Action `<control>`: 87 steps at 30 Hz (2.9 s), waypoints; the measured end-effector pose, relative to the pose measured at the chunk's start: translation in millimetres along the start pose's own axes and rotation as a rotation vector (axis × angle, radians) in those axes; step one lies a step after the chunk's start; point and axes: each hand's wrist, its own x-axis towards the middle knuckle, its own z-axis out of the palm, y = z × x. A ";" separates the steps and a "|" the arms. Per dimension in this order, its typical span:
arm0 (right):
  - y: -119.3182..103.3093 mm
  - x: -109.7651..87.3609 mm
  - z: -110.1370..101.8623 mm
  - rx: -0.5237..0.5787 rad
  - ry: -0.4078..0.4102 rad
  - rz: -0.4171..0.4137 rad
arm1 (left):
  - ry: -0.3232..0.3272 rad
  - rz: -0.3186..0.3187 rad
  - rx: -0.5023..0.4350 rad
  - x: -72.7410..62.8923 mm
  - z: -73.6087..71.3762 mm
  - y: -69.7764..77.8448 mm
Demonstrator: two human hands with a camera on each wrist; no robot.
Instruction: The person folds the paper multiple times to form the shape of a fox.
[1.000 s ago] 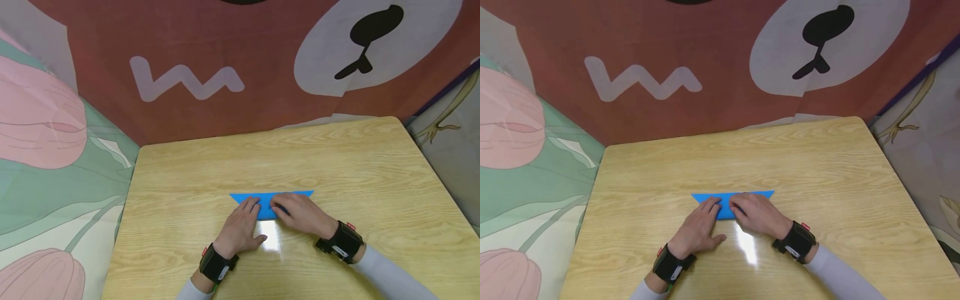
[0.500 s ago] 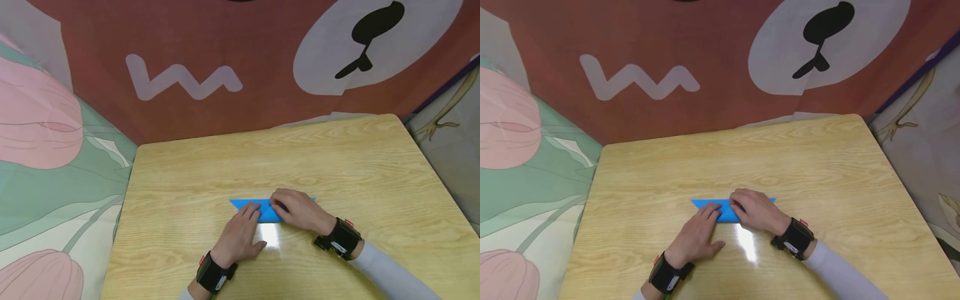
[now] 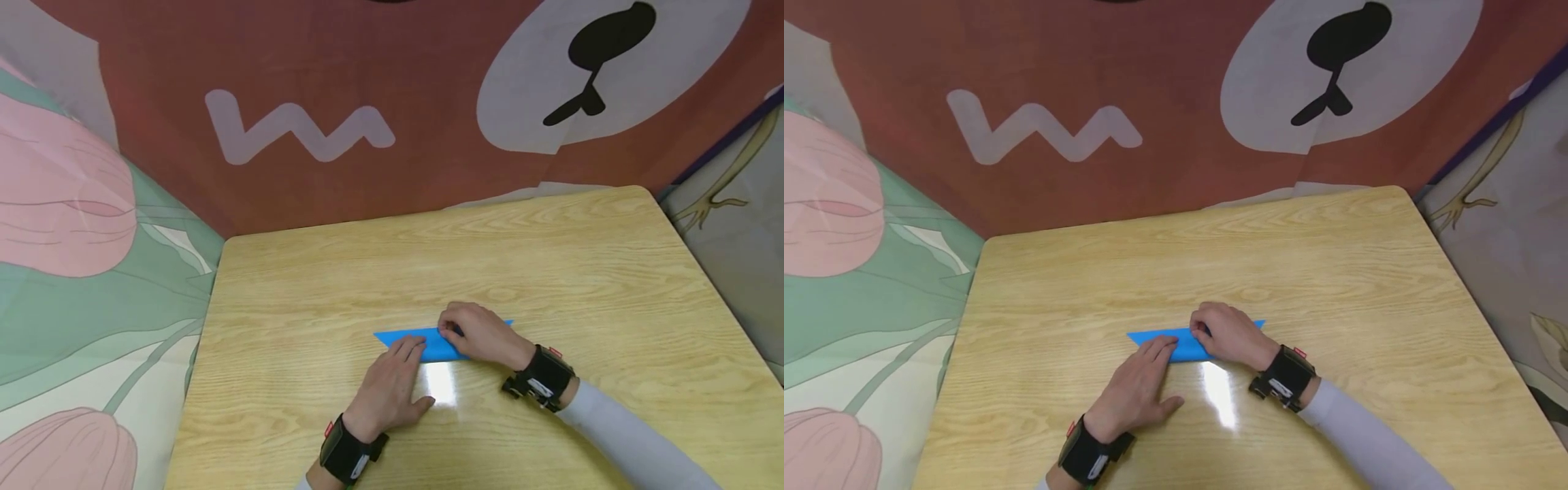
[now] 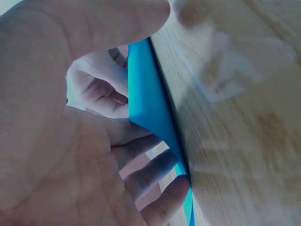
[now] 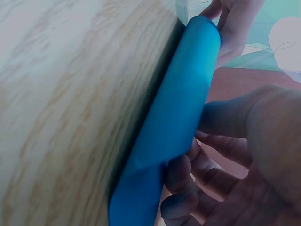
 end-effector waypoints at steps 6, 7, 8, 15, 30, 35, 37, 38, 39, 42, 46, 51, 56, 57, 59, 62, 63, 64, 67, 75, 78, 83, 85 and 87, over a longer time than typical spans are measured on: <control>1.0 3.3 0.4 -0.001 -0.002 -0.006 | 0.023 -0.005 -0.034 -0.5 0.9 1.0; 1.1 3.8 0.3 -0.003 -0.003 -0.008 | 0.029 -0.007 -0.040 -0.9 1.1 1.1; 1.2 4.3 0.4 -0.006 -0.004 -0.010 | 0.037 -0.009 -0.044 -1.3 1.4 1.2; -0.8 6.1 -1.4 -0.012 -0.028 0.008 | 0.053 -0.026 -0.056 -0.5 2.2 2.7; -4.6 -18.4 -1.8 0.015 -0.134 -0.133 | 0.114 0.005 0.110 5.5 0.5 1.9; -17.4 -43.5 7.8 -0.165 -0.136 -0.290 | 0.141 0.017 0.126 7.2 -2.3 -1.3; -18.9 -49.0 13.2 -0.197 -0.110 -0.343 | 0.144 0.017 0.113 7.0 -2.7 -1.9; -19.2 -51.1 15.0 -0.203 -0.096 -0.363 | 0.147 0.019 0.109 7.0 -2.6 -2.0; -19.3 -52.6 16.6 -0.199 -0.081 -0.380 | 0.148 0.019 0.104 6.7 -2.6 -1.9; -19.0 -55.7 18.6 -0.179 -0.052 -0.416 | 0.153 0.022 0.089 6.2 -1.2 -1.2; -17.7 -59.1 18.5 -0.180 -0.065 -0.429 | 0.144 0.022 0.068 5.1 0.8 -0.2; -16.3 -60.8 19.0 -0.213 -0.077 -0.428 | 0.131 0.022 0.076 4.8 1.8 -1.1; -18.0 -59.6 20.6 -0.254 -0.040 -0.455 | 0.117 0.018 0.093 4.4 1.8 -1.5; -18.6 -59.3 20.6 -0.264 -0.034 -0.459 | 0.113 0.017 0.093 4.3 1.9 -1.4; -19.5 -59.1 20.1 -0.293 -0.025 -0.470 | 0.106 0.016 0.087 4.2 1.7 -1.2; -20.1 -59.3 17.4 -0.353 -0.012 -0.485 | 0.095 0.016 0.078 4.6 1.3 -1.1; -20.4 -59.6 16.0 -0.370 -0.009 -0.486 | 0.094 0.017 0.077 4.8 1.3 -1.2; -20.2 -59.6 14.8 -0.387 -0.006 -0.486 | 0.093 0.017 0.077 5.0 1.1 -1.3; -19.1 -59.2 11.7 -0.405 -0.009 -0.467 | 0.094 0.020 0.077 5.5 1.1 -1.7; -13.4 -54.3 12.9 -0.361 0.014 -0.433 | 0.099 0.015 0.067 5.9 1.5 -1.3; -11.4 -52.5 12.9 -0.316 0.048 -0.442 | 0.107 0.016 0.068 6.5 1.6 -1.2; -11.5 -53.8 12.4 -0.243 0.052 -0.451 | 0.118 0.023 0.098 5.6 2.2 -1.6; -12.8 -54.9 12.6 -0.218 0.042 -0.457 | 0.123 0.021 0.105 5.4 1.9 -1.6; -13.7 -55.3 13.4 -0.202 0.042 -0.478 | 0.128 0.018 0.100 5.3 1.9 -1.7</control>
